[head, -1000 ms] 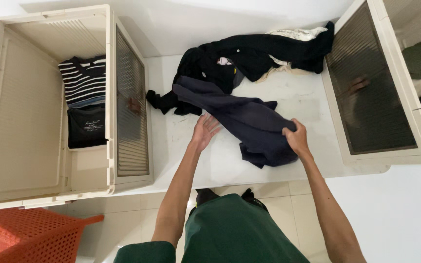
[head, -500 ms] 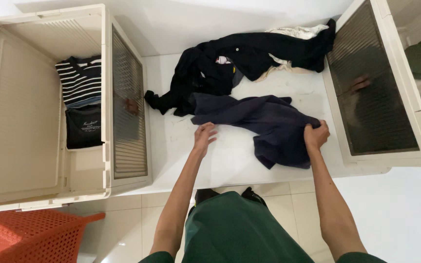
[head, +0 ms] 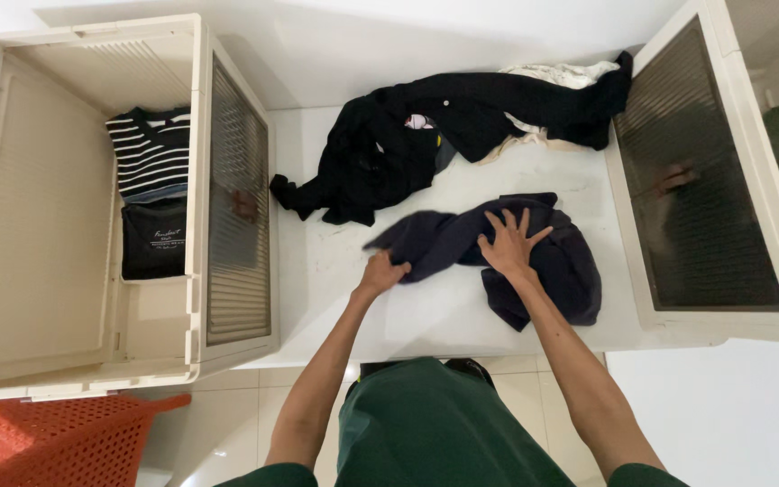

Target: The person spreads a dark shirt out on a flat surface, folds the sleeves and sides toward the center, and then folds the garment into a rectangle before placing it into a storage bin.

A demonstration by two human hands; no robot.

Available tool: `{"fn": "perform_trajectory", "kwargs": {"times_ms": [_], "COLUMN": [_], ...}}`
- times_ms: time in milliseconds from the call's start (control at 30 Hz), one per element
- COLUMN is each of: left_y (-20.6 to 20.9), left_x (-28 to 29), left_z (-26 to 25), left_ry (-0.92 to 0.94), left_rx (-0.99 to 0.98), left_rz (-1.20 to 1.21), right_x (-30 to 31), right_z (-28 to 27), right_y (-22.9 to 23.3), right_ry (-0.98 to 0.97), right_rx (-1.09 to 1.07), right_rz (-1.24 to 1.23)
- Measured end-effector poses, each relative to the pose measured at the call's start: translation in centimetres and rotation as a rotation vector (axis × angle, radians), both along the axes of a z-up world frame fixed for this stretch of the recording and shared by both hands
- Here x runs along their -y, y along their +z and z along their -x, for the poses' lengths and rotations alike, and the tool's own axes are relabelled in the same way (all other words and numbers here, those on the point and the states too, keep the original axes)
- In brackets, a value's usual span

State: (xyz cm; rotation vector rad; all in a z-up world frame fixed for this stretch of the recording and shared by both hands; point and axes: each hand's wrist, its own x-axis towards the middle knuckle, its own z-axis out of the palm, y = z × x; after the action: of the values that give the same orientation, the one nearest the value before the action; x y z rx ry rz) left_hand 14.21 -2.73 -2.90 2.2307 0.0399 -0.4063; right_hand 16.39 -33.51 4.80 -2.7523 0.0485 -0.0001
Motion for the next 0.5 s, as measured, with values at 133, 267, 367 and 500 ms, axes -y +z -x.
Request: {"fn": "perform_trajectory", "kwargs": {"times_ms": [133, 267, 367, 500], "left_y": [4.5, 6.5, 6.0, 4.1], "left_x": [-2.3, -3.0, -3.2, -4.1], "left_z": [1.5, -0.9, -3.6, -8.0], "left_ry": [0.046, 0.279, 0.138, -0.028], "left_rx": [-0.208, 0.04, 0.184, 0.122], "left_rz": [-0.021, -0.126, -0.15, -0.198], "right_x": [-0.7, -2.8, -6.5, -10.8], "right_z": [-1.0, -2.5, -4.5, -7.8], "right_y": [-2.5, -3.0, -1.4, 0.8], "right_ry": [-0.058, 0.01, 0.247, 0.283], "right_rx": [-0.018, 0.274, 0.204, -0.139], "right_rz": [-0.005, -0.092, -0.182, -0.035]}}
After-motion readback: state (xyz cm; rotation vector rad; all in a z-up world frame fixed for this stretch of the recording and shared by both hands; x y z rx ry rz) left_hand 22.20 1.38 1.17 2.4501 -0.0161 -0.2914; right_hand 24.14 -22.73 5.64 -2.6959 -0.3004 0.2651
